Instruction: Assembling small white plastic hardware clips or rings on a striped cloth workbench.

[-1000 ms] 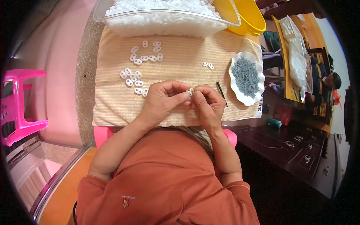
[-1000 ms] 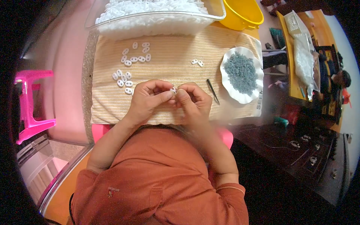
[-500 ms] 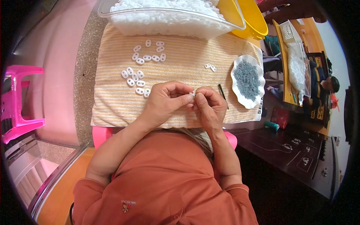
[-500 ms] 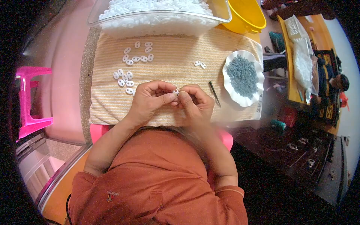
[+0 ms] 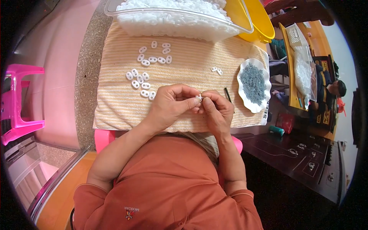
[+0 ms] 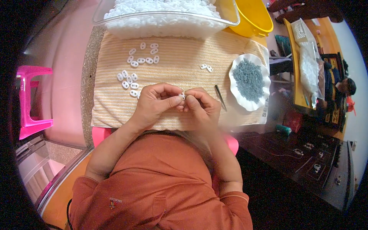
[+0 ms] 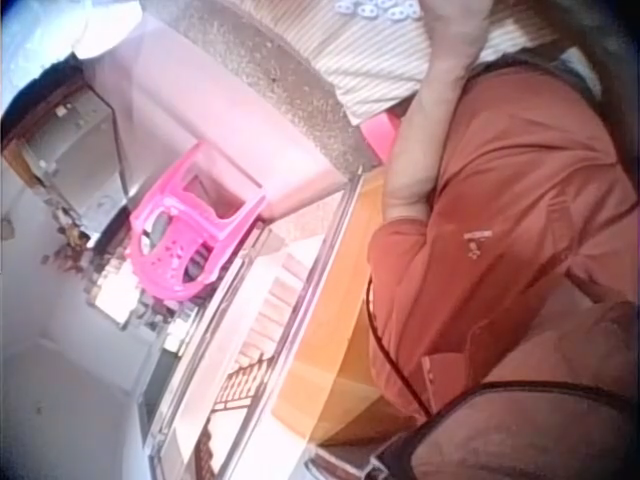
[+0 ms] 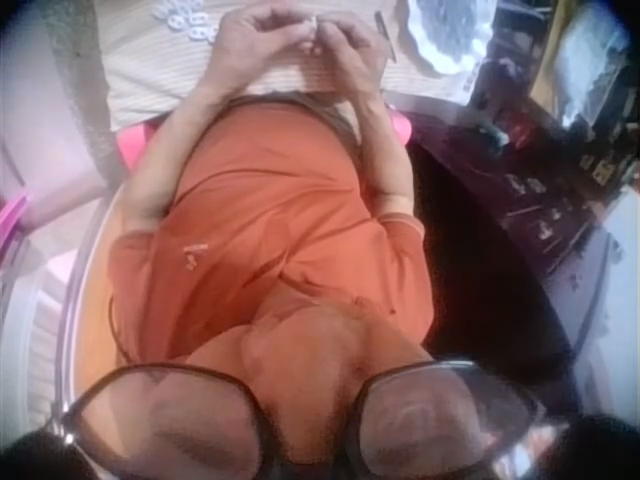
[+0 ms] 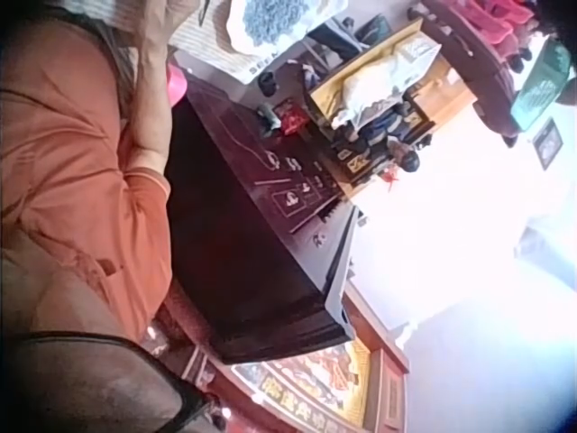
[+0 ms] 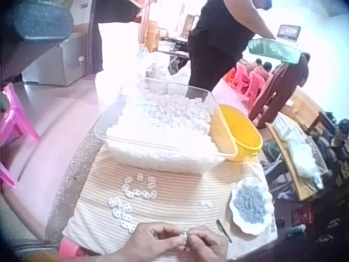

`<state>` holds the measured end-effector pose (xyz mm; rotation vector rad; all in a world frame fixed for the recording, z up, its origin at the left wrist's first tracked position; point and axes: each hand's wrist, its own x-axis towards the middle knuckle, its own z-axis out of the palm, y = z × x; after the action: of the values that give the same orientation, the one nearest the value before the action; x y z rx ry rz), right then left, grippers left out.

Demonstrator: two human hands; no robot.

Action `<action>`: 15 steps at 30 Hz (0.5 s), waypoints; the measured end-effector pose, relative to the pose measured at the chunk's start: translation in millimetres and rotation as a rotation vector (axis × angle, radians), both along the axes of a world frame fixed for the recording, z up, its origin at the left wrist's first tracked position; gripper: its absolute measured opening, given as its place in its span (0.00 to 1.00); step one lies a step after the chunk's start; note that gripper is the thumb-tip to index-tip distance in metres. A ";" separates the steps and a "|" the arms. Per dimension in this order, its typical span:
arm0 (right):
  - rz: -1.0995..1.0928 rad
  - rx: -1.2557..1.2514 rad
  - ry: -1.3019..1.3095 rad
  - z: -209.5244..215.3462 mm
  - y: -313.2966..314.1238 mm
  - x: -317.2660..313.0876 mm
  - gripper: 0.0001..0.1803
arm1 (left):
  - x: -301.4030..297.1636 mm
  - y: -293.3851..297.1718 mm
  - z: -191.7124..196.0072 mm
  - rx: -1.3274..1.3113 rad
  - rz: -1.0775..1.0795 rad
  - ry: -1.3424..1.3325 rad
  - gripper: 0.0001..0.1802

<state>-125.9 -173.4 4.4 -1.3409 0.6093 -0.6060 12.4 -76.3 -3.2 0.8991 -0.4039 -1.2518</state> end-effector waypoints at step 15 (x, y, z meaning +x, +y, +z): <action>0.010 0.094 0.087 6.4 -0.9 -1.7 0.05 | 1.5 1.4 2.3 0.040 -0.030 -0.008 0.10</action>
<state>-127.7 -174.3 10.8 -1.2864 0.6933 -0.5071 13.9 -74.9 -0.9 0.9350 -0.4010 -1.2881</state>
